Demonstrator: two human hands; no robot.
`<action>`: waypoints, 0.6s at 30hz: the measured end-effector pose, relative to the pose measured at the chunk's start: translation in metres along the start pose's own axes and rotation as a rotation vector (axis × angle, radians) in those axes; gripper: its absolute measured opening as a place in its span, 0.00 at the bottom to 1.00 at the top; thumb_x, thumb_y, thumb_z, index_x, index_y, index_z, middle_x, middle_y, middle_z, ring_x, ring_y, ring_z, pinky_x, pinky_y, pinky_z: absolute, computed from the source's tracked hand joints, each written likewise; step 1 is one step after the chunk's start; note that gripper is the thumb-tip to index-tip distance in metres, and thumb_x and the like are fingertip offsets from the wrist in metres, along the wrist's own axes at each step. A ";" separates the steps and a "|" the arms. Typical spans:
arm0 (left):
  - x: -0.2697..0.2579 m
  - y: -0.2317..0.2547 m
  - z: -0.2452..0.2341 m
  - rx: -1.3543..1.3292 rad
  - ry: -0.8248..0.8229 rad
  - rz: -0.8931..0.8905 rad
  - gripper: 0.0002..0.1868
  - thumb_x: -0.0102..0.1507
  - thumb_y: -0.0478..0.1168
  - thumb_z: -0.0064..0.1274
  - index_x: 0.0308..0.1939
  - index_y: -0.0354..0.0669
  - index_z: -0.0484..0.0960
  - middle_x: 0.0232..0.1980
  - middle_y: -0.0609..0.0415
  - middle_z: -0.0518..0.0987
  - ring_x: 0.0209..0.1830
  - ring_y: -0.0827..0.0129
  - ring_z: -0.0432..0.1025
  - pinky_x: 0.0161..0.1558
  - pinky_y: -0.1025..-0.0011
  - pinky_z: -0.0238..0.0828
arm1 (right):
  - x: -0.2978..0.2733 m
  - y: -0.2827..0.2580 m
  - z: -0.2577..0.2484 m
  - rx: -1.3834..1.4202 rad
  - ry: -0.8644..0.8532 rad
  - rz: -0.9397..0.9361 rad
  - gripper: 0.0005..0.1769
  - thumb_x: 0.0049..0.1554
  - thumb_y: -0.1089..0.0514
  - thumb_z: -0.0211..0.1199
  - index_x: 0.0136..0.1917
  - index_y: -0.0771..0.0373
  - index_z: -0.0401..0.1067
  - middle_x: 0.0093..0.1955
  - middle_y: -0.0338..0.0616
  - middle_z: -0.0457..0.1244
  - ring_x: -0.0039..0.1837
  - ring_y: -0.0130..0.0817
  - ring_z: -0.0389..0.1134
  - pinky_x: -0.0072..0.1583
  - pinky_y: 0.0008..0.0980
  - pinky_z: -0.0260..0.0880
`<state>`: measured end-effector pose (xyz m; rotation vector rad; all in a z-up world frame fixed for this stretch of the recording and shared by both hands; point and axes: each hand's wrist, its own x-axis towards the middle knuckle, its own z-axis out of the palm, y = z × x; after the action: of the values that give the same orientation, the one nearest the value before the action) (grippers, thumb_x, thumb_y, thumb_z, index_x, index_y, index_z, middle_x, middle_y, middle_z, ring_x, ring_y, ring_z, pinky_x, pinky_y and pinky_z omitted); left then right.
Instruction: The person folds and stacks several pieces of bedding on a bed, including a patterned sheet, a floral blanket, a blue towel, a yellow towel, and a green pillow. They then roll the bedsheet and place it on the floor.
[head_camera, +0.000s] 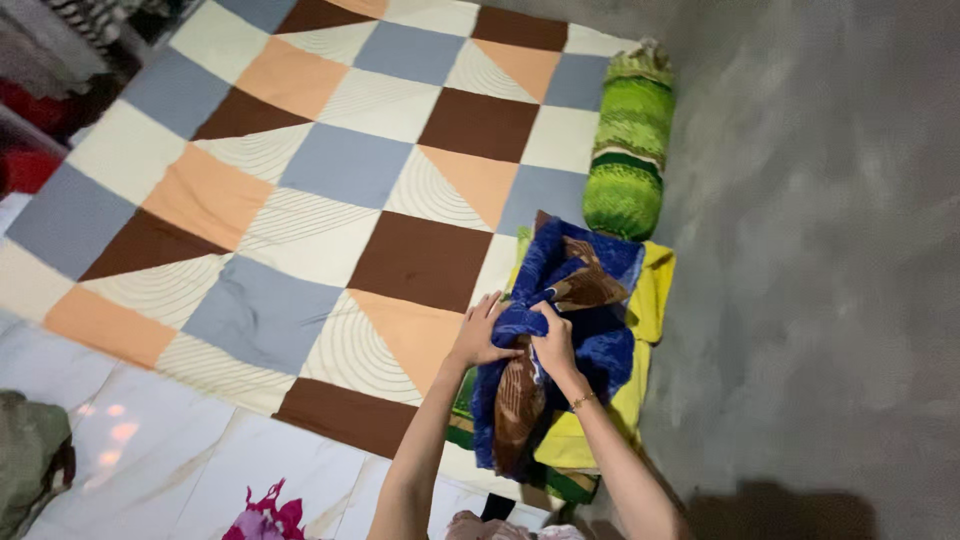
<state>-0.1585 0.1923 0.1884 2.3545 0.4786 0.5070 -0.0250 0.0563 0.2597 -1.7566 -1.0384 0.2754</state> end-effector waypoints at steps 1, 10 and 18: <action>-0.009 -0.010 -0.003 -0.013 0.046 -0.046 0.53 0.42 0.59 0.74 0.67 0.49 0.69 0.75 0.37 0.61 0.73 0.36 0.54 0.68 0.46 0.52 | 0.002 -0.011 0.009 0.015 -0.012 -0.048 0.11 0.52 0.72 0.59 0.49 0.65 0.70 0.40 0.59 0.67 0.49 0.51 0.75 0.46 0.40 0.72; -0.121 -0.045 -0.051 -0.513 0.332 -0.196 0.15 0.56 0.38 0.59 0.47 0.41 0.84 0.39 0.48 0.86 0.38 0.65 0.81 0.44 0.67 0.77 | -0.001 -0.143 0.104 0.132 -0.181 -0.234 0.19 0.48 0.70 0.61 0.54 0.63 0.72 0.47 0.54 0.71 0.52 0.44 0.76 0.54 0.37 0.73; -0.255 -0.033 -0.163 -0.447 0.847 -0.390 0.13 0.55 0.36 0.61 0.41 0.33 0.84 0.35 0.49 0.85 0.35 0.71 0.75 0.42 0.67 0.76 | -0.037 -0.251 0.202 0.047 -0.685 -0.372 0.28 0.43 0.59 0.73 0.58 0.64 0.74 0.55 0.54 0.71 0.58 0.51 0.73 0.59 0.41 0.72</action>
<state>-0.4604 0.1851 0.2218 1.4856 1.0457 1.2659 -0.3007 0.1846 0.3741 -1.4057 -1.8005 0.6841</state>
